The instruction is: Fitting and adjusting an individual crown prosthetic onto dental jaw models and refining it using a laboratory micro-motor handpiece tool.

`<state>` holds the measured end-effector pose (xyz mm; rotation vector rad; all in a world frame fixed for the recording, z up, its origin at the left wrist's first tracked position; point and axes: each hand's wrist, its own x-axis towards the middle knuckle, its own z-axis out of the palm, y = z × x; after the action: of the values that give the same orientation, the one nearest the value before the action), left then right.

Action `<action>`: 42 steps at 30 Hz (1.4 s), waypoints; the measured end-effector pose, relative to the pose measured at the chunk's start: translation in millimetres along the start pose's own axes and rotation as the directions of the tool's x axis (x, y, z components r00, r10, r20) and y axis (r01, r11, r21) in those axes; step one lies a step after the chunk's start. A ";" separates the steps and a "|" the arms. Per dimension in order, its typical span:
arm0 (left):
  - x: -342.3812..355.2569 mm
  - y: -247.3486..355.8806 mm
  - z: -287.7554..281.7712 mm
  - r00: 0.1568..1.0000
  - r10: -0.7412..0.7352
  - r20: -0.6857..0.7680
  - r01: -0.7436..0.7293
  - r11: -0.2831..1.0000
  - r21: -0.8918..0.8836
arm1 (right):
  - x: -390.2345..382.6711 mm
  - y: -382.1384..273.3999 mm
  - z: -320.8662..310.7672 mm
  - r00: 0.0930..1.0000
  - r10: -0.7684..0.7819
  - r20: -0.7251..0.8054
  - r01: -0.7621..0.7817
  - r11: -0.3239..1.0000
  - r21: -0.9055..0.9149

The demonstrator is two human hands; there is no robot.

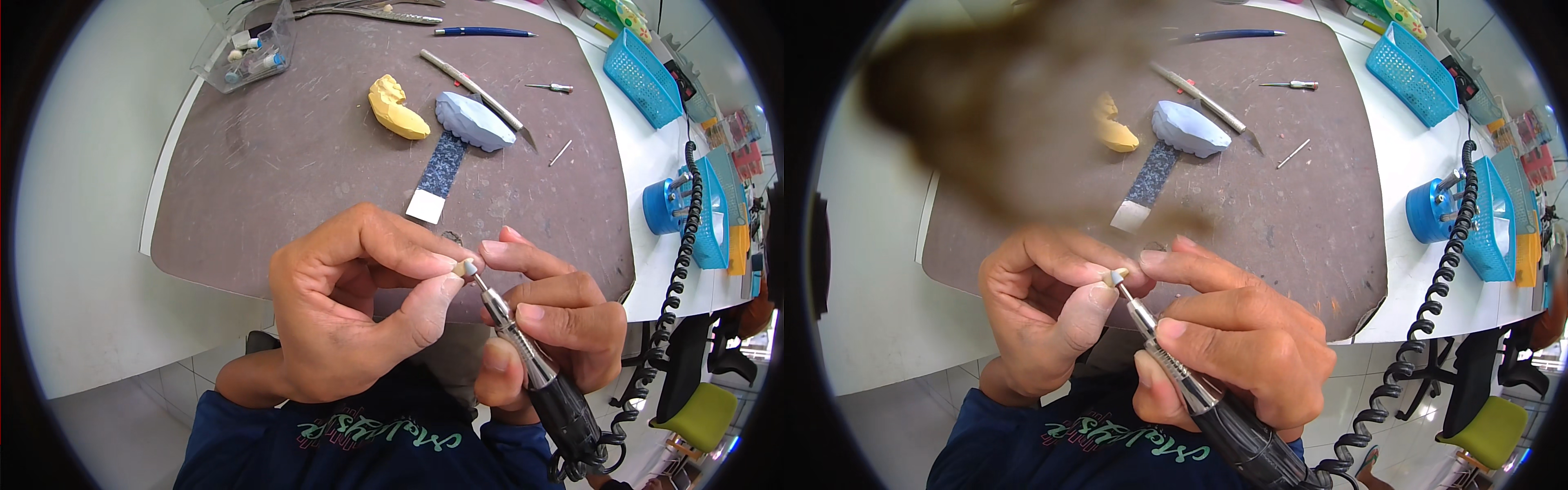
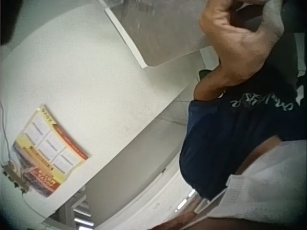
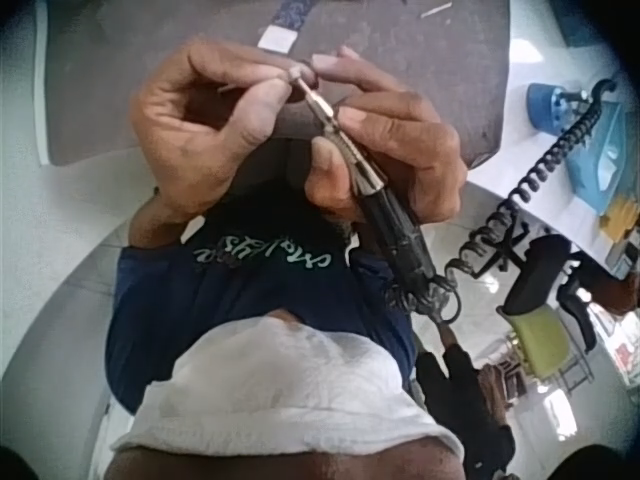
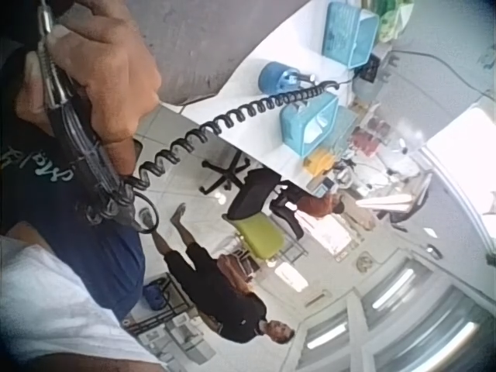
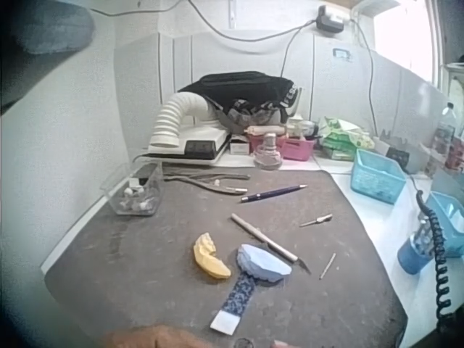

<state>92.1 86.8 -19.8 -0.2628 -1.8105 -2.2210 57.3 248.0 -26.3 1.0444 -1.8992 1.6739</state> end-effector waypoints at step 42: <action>-1.6 4.0 5.3 0.998 -0.039 -0.048 0.040 0.999 0.018 | -0.4 3.9 1.0 0.999 -0.022 -0.034 0.023 0.999 0.045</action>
<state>94.8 91.4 -15.5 -0.1704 -1.8265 -2.2154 54.8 247.2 -29.4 1.0440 -1.8297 1.7186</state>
